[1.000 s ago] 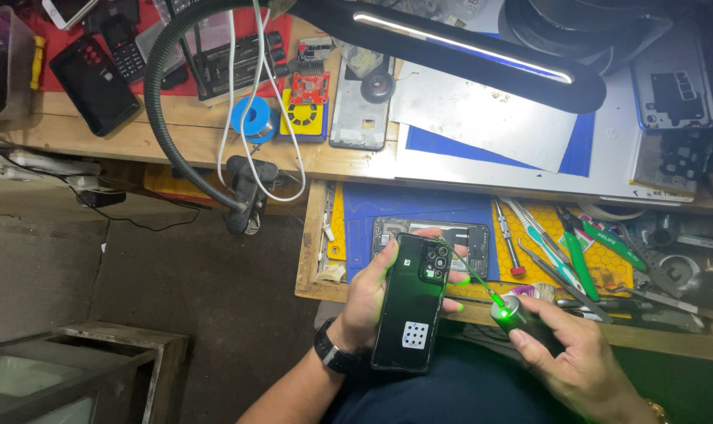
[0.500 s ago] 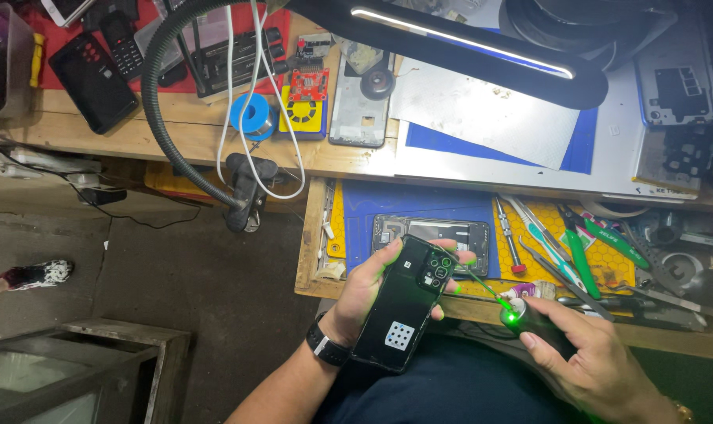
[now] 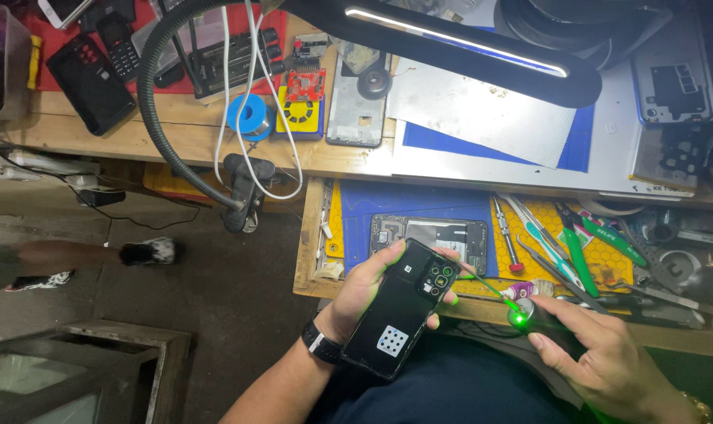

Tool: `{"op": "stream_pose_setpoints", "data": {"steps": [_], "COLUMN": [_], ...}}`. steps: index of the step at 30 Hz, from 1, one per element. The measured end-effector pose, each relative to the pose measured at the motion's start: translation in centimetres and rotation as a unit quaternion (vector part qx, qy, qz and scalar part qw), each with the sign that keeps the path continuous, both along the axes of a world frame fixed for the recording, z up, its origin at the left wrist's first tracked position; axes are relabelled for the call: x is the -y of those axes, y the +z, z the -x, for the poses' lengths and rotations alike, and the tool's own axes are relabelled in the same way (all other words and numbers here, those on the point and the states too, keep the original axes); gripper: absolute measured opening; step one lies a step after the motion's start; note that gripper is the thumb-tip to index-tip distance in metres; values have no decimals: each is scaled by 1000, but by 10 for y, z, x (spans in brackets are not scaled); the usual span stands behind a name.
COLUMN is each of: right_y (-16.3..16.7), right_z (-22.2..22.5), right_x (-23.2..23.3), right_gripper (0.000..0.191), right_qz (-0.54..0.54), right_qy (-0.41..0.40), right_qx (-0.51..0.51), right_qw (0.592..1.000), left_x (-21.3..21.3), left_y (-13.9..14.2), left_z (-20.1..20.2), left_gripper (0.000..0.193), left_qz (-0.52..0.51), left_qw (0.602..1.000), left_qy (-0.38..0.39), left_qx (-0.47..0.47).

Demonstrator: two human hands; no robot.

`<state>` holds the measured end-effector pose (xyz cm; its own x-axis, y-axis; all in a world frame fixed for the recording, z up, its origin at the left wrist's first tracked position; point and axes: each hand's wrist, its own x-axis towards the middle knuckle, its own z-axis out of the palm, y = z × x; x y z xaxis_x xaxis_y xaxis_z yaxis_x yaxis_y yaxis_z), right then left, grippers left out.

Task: The person removes the back cover of a smartphone to expose the internal components. They then use a green laser tool to heat the edges of the phone's back cover, likely to soften adhesive for removal or repair.

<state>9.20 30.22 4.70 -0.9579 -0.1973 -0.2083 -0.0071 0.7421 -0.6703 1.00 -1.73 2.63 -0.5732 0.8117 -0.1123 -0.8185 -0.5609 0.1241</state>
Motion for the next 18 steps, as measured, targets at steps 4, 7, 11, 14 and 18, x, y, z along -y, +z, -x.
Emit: {"op": "stream_pose_setpoints", "data": {"steps": [4,7,11,14,18], "right_y": [-1,-2,-2,-1,1], "right_z": [-2,-3,-3,-4,-5], "right_x": [-1,-1,-2,-2,-1], "right_gripper": [58,58,56,58,61], "right_qz": [-36,-26,-5,-5,-73], "right_qy": [7,17,44,28,-17], "right_qx": [31,6,-38,-2,99], "right_qw": [999,1000,998,1000,992], "left_x": [-1,-2,-2,-2,-1], "left_y": [1,3,3,3,5], "left_z": [-2,-2,0,0,-1], "left_gripper": [64,64,65,64,63], "left_qz": [-25,-21,-6,-9,9], "left_qw": [1000,1000,1000,1000,1000], "left_qy": [-2,-3,-9,-13,-6], "left_qx": [16,19,10,14,-5]}}
